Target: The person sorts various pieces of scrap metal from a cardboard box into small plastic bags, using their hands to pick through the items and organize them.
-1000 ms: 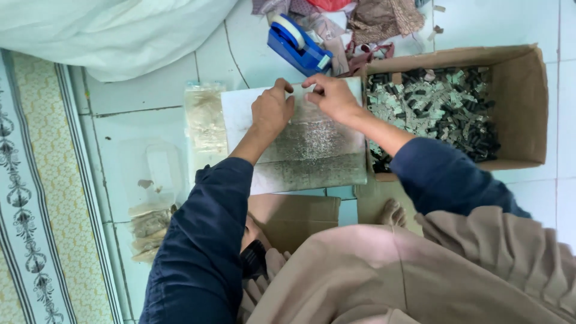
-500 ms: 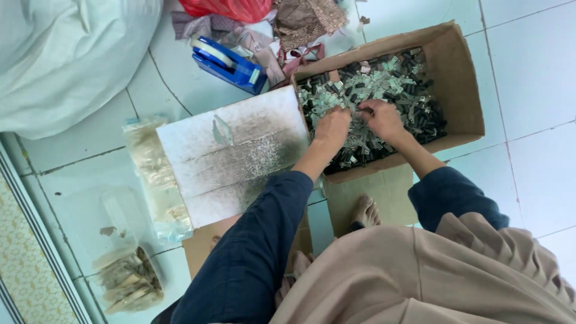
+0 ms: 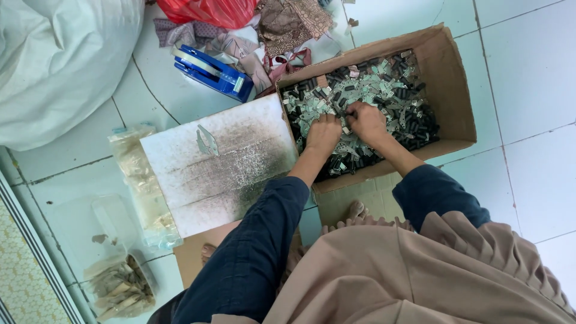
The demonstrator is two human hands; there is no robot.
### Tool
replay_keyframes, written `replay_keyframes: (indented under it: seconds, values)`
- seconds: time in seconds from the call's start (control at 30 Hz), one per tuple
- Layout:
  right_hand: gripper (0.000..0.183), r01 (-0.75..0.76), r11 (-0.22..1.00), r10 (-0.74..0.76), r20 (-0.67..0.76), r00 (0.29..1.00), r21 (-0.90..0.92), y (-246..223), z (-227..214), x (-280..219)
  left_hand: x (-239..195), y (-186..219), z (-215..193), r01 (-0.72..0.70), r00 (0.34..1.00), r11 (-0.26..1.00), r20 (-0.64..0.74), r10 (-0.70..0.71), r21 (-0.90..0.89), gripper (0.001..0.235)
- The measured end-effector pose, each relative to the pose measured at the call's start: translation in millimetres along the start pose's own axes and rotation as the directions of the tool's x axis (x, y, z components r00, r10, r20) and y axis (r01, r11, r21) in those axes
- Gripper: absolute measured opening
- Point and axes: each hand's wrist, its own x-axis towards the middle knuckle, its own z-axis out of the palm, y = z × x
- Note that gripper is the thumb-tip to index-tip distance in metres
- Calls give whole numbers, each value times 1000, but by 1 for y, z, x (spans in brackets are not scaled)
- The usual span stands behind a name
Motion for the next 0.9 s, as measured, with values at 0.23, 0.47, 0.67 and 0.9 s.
replay_keyframes:
  seconds: [0.23,0.47,0.67,0.9]
  values:
    - [19,-86,929,107,-38,994,360,6,-22,-14,-2,-1,18,-37,993,998,-110,41,45,4]
    - [20,-97,899,116,-21,993,427,-3,-36,-18,-5,3,3,-61,994,998,-89,61,-1,7]
    - [18,-32,692,119,-70,990,721,-37,-54,-21,-11,-7,-80,160,987,832,58,-153,-531,9]
    - [13,52,247,89,-76,993,968,-173,-103,-38,-55,-68,-165,434,827,228,285,-485,-872,20]
